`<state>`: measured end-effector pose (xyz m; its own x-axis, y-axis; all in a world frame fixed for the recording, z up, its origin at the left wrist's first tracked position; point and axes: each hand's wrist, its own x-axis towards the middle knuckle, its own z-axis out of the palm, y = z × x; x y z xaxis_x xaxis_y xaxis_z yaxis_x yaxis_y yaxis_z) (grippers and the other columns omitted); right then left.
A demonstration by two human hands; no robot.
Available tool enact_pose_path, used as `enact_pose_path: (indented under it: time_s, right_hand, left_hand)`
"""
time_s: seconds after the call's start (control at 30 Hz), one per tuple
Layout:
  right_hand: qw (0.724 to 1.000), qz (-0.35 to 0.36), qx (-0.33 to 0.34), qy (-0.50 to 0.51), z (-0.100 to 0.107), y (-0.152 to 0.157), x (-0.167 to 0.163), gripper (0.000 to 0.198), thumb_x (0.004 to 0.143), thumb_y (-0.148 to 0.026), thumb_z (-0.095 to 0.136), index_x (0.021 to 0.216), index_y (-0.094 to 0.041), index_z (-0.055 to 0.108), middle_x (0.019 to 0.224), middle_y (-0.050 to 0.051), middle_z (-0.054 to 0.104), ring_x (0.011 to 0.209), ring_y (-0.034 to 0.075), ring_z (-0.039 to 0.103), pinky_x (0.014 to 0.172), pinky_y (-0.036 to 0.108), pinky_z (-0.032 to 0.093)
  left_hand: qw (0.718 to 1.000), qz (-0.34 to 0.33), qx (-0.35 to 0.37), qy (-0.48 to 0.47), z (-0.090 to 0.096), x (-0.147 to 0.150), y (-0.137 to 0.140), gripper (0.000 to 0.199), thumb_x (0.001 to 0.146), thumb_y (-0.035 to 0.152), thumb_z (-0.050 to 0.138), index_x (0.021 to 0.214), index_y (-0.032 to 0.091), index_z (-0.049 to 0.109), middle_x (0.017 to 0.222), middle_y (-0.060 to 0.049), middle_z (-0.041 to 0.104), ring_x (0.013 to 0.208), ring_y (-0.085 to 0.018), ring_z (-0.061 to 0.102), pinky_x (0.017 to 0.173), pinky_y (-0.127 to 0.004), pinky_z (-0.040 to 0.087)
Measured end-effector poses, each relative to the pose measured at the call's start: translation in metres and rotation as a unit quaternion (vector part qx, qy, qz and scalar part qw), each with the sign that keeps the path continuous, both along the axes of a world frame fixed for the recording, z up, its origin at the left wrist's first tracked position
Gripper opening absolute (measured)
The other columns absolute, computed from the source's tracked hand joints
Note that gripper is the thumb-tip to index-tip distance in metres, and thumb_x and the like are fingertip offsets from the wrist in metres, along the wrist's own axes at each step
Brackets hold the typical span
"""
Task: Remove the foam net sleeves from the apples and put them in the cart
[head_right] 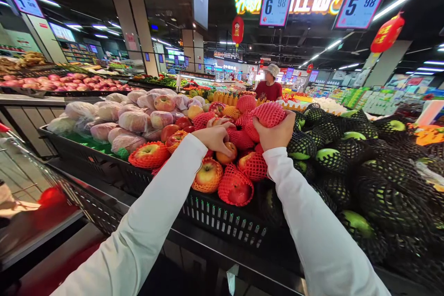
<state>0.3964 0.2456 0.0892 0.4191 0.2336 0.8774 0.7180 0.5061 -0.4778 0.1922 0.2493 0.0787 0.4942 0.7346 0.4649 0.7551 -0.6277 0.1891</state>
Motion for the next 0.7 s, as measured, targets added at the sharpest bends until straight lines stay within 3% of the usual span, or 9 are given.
enact_pose_path:
  time_s: [0.1,0.2,0.33,0.47,0.6,0.7]
  right_hand:
    - [1.000,0.012,-0.004,0.014,0.002,-0.003,-0.001,0.072,0.046,-0.050,0.083,0.096,-0.019,0.041,0.094,0.006,0.053,0.087,0.025,0.056,0.087,0.050,0.047]
    - [1.000,0.018,0.009,0.020,0.004,-0.004,-0.001,0.074,0.046,-0.051,0.083,0.097,-0.020,0.040,0.097,0.006,0.052,0.091,0.026,0.055,0.090,0.052,0.046]
    - [0.999,0.026,0.032,0.012,0.006,-0.006,-0.002,0.074,0.049,-0.052,0.082,0.100,-0.019,0.040,0.099,0.007,0.051,0.093,0.027,0.055,0.093,0.054,0.045]
    - [0.997,0.054,0.058,-0.019,0.008,-0.014,-0.006,0.074,0.052,-0.053,0.080,0.105,-0.018,0.041,0.102,0.008,0.051,0.095,0.027,0.056,0.092,0.052,0.046]
    - [0.985,0.115,0.071,-0.108,0.010,-0.027,-0.010,0.074,0.057,-0.055,0.077,0.111,-0.019,0.042,0.106,0.009,0.052,0.101,0.028,0.057,0.095,0.051,0.046]
    - [0.955,0.211,0.049,-0.203,0.011,-0.035,-0.013,0.077,0.053,-0.058,0.078,0.110,-0.019,0.044,0.105,0.008,0.054,0.100,0.028,0.057,0.093,0.050,0.047]
  left_hand:
    - [0.998,0.006,-0.050,0.045,0.015,-0.002,-0.006,0.034,0.061,0.049,0.077,0.059,0.017,0.064,0.145,-0.005,0.048,0.141,-0.033,0.029,0.118,-0.055,0.010]
    - [0.998,0.009,-0.058,0.025,0.024,-0.006,-0.008,0.036,0.069,0.050,0.070,0.060,0.016,0.064,0.144,-0.007,0.049,0.134,-0.032,0.039,0.117,-0.052,0.020]
    - [0.999,0.009,-0.032,-0.028,0.027,-0.009,-0.008,0.045,0.066,0.056,0.071,0.054,0.015,0.055,0.140,-0.011,0.051,0.115,-0.031,0.056,0.107,-0.046,0.039]
    - [0.990,0.055,0.036,-0.121,0.025,-0.007,-0.009,0.046,0.062,0.057,0.075,0.054,0.016,0.054,0.131,-0.012,0.057,0.106,-0.027,0.061,0.102,-0.042,0.044]
    - [0.982,0.098,0.037,-0.154,0.026,-0.004,-0.010,0.045,0.066,0.058,0.072,0.058,0.016,0.057,0.127,-0.012,0.059,0.108,-0.026,0.060,0.101,-0.040,0.045]
    - [0.974,0.134,0.000,-0.180,0.029,-0.005,-0.012,0.032,0.068,0.047,0.070,0.065,0.016,0.062,0.121,-0.010,0.064,0.104,-0.024,0.062,0.096,-0.036,0.046]
